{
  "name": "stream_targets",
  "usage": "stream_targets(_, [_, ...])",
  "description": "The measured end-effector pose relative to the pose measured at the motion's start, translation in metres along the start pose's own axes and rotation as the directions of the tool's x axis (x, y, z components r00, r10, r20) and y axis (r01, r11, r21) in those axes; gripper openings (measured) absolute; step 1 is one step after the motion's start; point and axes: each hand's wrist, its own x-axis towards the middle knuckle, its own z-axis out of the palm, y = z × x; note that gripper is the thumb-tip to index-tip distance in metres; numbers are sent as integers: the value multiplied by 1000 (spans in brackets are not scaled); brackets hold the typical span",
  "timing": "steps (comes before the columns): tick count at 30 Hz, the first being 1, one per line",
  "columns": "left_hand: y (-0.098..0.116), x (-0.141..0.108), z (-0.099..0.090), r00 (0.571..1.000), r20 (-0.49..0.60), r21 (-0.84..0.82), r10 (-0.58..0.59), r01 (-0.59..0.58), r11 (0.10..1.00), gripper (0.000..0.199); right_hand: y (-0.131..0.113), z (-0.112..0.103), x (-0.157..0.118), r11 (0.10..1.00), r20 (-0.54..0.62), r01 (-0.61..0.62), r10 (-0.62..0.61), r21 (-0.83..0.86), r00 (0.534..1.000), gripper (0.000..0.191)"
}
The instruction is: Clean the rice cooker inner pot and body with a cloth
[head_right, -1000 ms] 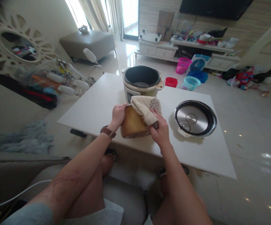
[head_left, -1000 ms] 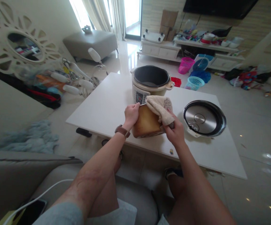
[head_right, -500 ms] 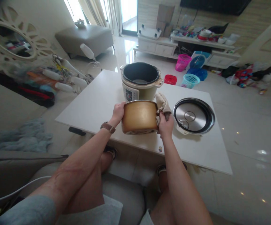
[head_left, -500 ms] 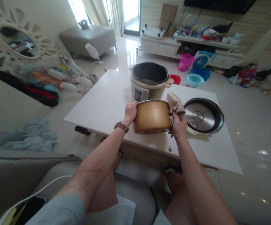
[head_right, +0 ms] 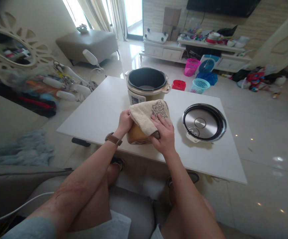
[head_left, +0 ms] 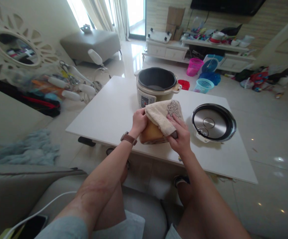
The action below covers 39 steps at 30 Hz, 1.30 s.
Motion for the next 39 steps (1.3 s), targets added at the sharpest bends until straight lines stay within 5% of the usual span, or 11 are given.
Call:
stream_targets(5, [-4,0,-3,998,1,-76,-56,56,996,51,7,5,2,981,-140,-182,189,65,972,45])
stream_targets(10, [-4,-2,-5,998,-11,-53,-61,61,997,57,31,13,7,833,-262,-493,549,253,794,42])
stream_targets(14, [-8,0,-5,997,-20,-85,-70,68,994,63,57,21,9,698,-270,-591,709,405,652,50])
stream_targets(17, [-13,0,-2,997,-21,-131,-77,74,989,66,70,25,9,634,-247,-618,763,465,598,54])
stream_targets(20, [-18,-1,4,995,-24,-190,-97,91,978,66,67,20,9,702,-307,-586,708,404,636,51])
stream_targets(26, [-22,-2,14,996,-17,-216,-84,79,973,61,39,-2,8,922,-257,-364,387,133,886,39])
stream_targets(29, [-22,0,14,996,-9,-218,-94,89,972,57,32,-6,7,981,-190,-176,188,80,964,41])
stream_targets(32, [-23,2,13,996,-8,-223,-89,85,971,53,32,-5,7,979,-195,-179,196,100,961,43])
stream_targets(39, [-22,4,15,996,-29,-213,-83,75,974,48,39,1,10,880,-286,-389,460,273,841,40])
